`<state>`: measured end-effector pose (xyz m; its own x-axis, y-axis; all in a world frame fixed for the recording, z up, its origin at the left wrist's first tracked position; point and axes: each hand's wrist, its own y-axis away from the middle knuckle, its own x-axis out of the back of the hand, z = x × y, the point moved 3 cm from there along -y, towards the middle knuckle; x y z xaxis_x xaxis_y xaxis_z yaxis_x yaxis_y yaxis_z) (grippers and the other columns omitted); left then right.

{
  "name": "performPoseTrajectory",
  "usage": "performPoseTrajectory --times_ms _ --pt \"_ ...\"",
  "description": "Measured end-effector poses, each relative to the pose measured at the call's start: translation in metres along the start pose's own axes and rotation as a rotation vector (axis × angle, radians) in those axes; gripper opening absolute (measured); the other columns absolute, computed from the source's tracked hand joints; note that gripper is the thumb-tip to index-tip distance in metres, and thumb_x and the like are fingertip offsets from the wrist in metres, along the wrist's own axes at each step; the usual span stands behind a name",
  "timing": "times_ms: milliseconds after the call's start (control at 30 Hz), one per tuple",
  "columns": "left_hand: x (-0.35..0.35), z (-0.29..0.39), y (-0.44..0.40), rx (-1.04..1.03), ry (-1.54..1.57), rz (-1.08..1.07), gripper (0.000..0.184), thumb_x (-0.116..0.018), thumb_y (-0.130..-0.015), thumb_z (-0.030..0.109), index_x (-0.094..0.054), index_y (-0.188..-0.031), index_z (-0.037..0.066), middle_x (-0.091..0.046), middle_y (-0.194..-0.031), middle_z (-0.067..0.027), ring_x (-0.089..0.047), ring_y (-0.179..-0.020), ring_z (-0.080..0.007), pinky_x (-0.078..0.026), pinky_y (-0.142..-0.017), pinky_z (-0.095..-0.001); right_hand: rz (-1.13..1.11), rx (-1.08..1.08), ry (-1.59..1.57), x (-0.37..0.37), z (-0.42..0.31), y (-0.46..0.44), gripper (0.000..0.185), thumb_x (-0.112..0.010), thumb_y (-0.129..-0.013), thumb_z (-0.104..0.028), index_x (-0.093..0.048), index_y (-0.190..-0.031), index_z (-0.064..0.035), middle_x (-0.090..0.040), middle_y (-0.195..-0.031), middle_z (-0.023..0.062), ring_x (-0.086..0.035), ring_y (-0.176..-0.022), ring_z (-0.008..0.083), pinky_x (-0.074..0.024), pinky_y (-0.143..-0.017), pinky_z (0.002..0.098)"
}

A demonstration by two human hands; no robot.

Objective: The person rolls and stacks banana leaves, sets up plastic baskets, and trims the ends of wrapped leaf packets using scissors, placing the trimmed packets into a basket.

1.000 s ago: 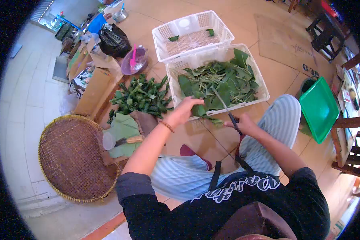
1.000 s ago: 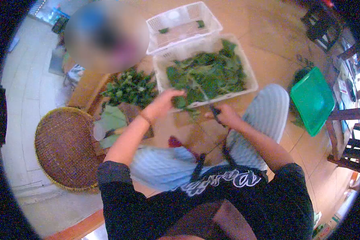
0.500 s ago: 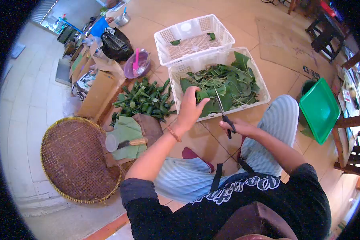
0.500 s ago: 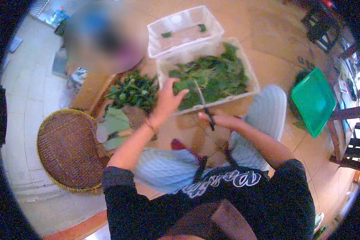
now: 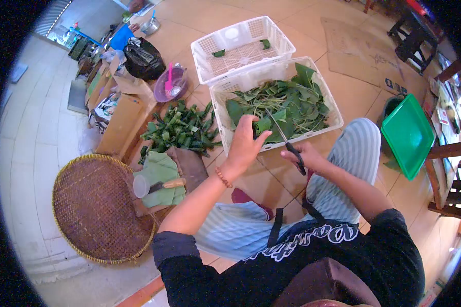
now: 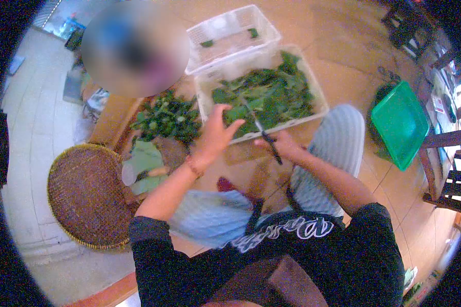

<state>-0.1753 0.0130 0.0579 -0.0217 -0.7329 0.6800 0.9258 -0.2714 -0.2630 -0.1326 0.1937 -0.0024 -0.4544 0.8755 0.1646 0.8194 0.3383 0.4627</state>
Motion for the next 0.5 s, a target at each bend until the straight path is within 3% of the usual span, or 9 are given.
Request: performPoseTrajectory --times_ms 200,300,400,500 --pt "0.0 -0.011 0.001 0.136 -0.014 -0.002 0.042 -0.069 -0.071 0.021 -0.043 -0.095 -0.002 -0.049 -0.091 -0.0195 -0.051 -0.078 -0.0337 -0.042 -0.069 -0.0382 0.018 -0.041 -0.028 0.003 0.001 0.0 0.04 -0.063 -0.075 -0.043 -0.063 -0.083 -0.0035 -0.061 -0.072 0.0056 -0.055 -0.07 0.0166 -0.0442 -0.067 0.0315" --pt "-0.012 -0.062 0.005 0.461 0.018 -0.273 0.049 -0.072 -0.068 0.025 -0.045 -0.098 -0.002 -0.053 -0.094 -0.0173 -0.056 -0.073 -0.0281 -0.046 -0.064 -0.036 0.03 -0.034 -0.034 0.003 0.035 -0.022 0.041 -0.062 -0.076 -0.044 -0.061 -0.075 -0.0034 -0.056 -0.062 0.0022 -0.052 -0.06 0.0145 -0.0426 -0.057 0.031" --pt "-0.016 -0.095 -0.002 0.719 0.403 -0.413 0.055 -0.073 -0.067 0.03 -0.045 -0.103 -0.002 -0.055 -0.099 -0.0136 -0.059 -0.073 -0.0217 -0.051 -0.064 -0.0324 0.043 -0.011 -0.137 -0.003 0.023 -0.018 0.043 -0.061 -0.076 -0.046 -0.058 -0.068 -0.0043 -0.05 -0.058 -0.0009 -0.047 -0.054 0.0113 -0.0389 -0.049 0.0286" --pt "-0.016 -0.135 -0.052 0.656 1.042 -0.059 0.059 -0.068 -0.074 0.031 -0.04 -0.113 -0.002 -0.052 -0.103 -0.0099 -0.057 -0.087 -0.0229 -0.051 -0.073 -0.0329 0.002 -0.037 -0.178 -0.008 0.023 -0.02 0.04 -0.057 -0.08 -0.043 -0.052 -0.064 -0.0057 -0.05 -0.056 0.0012 -0.048 -0.053 0.0091 -0.0374 -0.05 0.0228"
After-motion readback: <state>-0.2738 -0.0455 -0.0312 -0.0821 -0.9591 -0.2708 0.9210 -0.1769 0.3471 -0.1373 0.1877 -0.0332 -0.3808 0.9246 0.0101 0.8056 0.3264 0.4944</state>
